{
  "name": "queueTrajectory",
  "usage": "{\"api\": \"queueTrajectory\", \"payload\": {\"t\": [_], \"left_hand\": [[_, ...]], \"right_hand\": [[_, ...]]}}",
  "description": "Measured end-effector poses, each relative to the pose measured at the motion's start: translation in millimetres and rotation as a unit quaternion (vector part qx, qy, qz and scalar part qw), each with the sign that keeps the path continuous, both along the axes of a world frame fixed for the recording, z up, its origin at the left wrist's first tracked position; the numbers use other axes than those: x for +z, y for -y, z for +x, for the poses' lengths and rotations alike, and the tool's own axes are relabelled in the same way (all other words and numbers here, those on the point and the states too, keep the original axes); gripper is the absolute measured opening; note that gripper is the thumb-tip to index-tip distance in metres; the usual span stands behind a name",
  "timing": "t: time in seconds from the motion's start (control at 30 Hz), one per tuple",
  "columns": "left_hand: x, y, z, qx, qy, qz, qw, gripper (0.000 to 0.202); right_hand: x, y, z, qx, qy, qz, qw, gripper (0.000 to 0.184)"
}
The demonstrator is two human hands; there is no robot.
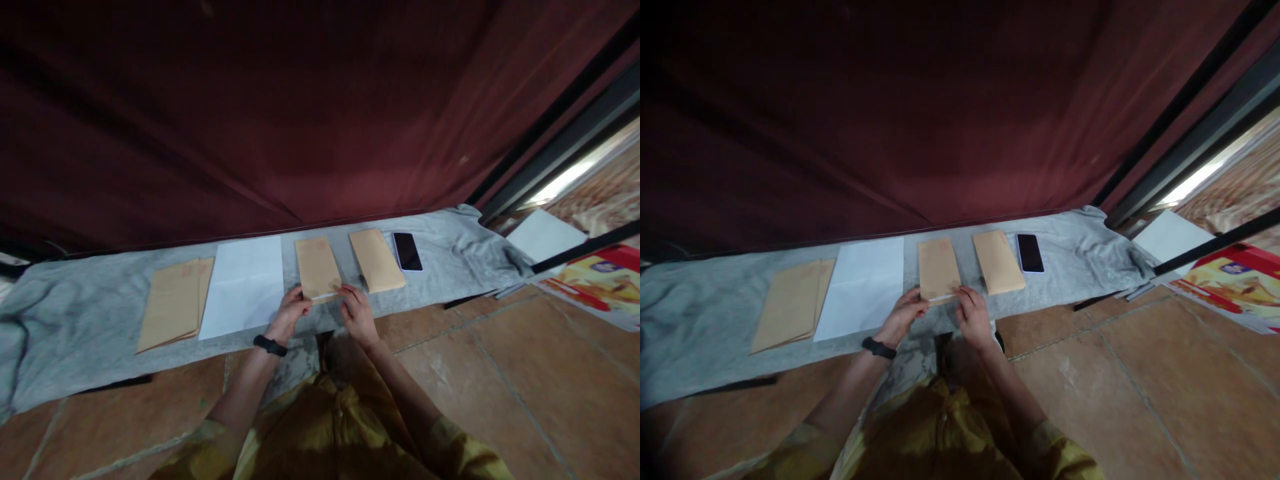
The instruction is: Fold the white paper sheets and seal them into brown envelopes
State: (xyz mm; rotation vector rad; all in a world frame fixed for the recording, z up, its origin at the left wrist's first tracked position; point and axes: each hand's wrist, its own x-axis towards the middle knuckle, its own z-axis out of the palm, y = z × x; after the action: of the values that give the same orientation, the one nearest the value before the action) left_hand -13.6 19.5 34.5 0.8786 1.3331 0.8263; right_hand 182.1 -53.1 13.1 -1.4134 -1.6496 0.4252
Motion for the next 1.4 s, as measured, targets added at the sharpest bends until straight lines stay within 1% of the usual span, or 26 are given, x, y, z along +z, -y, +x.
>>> {"api": "queueTrajectory", "payload": {"t": [0.1, 0.23, 0.3, 0.4, 0.53, 0.63, 0.77, 0.93, 1.0, 1.07, 1.1, 1.17, 1.23, 1.3, 1.33, 1.4], "left_hand": [[0.5, 0, -2, 0.006, -0.015, 0.0, 1.0, 0.044], [-2.3, 3, -1, 0.023, -0.039, -0.001, 0.999, 0.048], [-3.3, 6, 1, 0.028, -0.047, 0.001, 0.998, 0.053], [-2.4, 9, 2, 0.029, -0.054, 0.003, 0.998, 0.057], [2.5, 10, -1, 0.004, -0.053, -0.007, 0.999, 0.055], [4.4, 10, -3, -0.015, -0.055, -0.014, 0.998, 0.058], [-0.7, 11, 0, -0.017, -0.076, -0.001, 0.997, 0.06], [-7.6, 19, 0, 0.007, -0.137, 0.042, 0.99, 0.061], [-6.2, 25, -2, 0.005, -0.199, 0.094, 0.976, 0.055], [-3.7, 33, -4, -0.004, -0.263, 0.151, 0.953, 0.048], [-2.7, 37, -5, -0.008, -0.284, 0.173, 0.943, 0.045], [-3.1, 44, -6, -0.023, -0.294, 0.216, 0.931, 0.041], [-7.1, 48, -7, -0.066, -0.303, 0.295, 0.904, 0.038], [-13.6, 50, -9, -0.122, -0.317, 0.371, 0.864, 0.034], [-16.9, 49, -10, -0.144, -0.325, 0.394, 0.848, 0.032], [-22.2, 47, -12, -0.163, -0.338, 0.406, 0.834, 0.029]], "right_hand": [[-6.5, -5, 4, 0.041, 0.088, 0.006, 0.995, 0.035], [-16.0, -8, 8, 0.06, 0.146, 0.001, 0.987, 0.036], [-16.8, -8, 9, 0.077, 0.163, -0.003, 0.984, 0.038], [-12.4, -8, 11, 0.094, 0.187, -0.008, 0.978, 0.038], [-4.5, -9, 13, 0.111, 0.204, -0.001, 0.973, 0.038], [-4.4, -10, 14, 0.126, 0.209, 0.001, 0.97, 0.04], [-9.5, -10, 13, 0.129, 0.216, -0.012, 0.968, 0.036], [-12.2, -9, 13, 0.123, 0.213, -0.018, 0.969, 0.036], [-12.9, -8, 13, 0.122, 0.21, -0.022, 0.97, 0.037], [-14.0, -8, 13, 0.12, 0.21, -0.026, 0.97, 0.038], [-14.8, -8, 13, 0.119, 0.21, -0.027, 0.97, 0.038], [-16.4, -8, 13, 0.116, 0.21, -0.028, 0.971, 0.037], [-17.6, -9, 13, 0.112, 0.205, -0.027, 0.972, 0.035], [-18.4, -9, 13, 0.109, 0.197, -0.024, 0.974, 0.033], [-18.7, -9, 13, 0.108, 0.193, -0.023, 0.975, 0.033], [-19.1, -9, 13, 0.104, 0.182, -0.022, 0.977, 0.031]]}}
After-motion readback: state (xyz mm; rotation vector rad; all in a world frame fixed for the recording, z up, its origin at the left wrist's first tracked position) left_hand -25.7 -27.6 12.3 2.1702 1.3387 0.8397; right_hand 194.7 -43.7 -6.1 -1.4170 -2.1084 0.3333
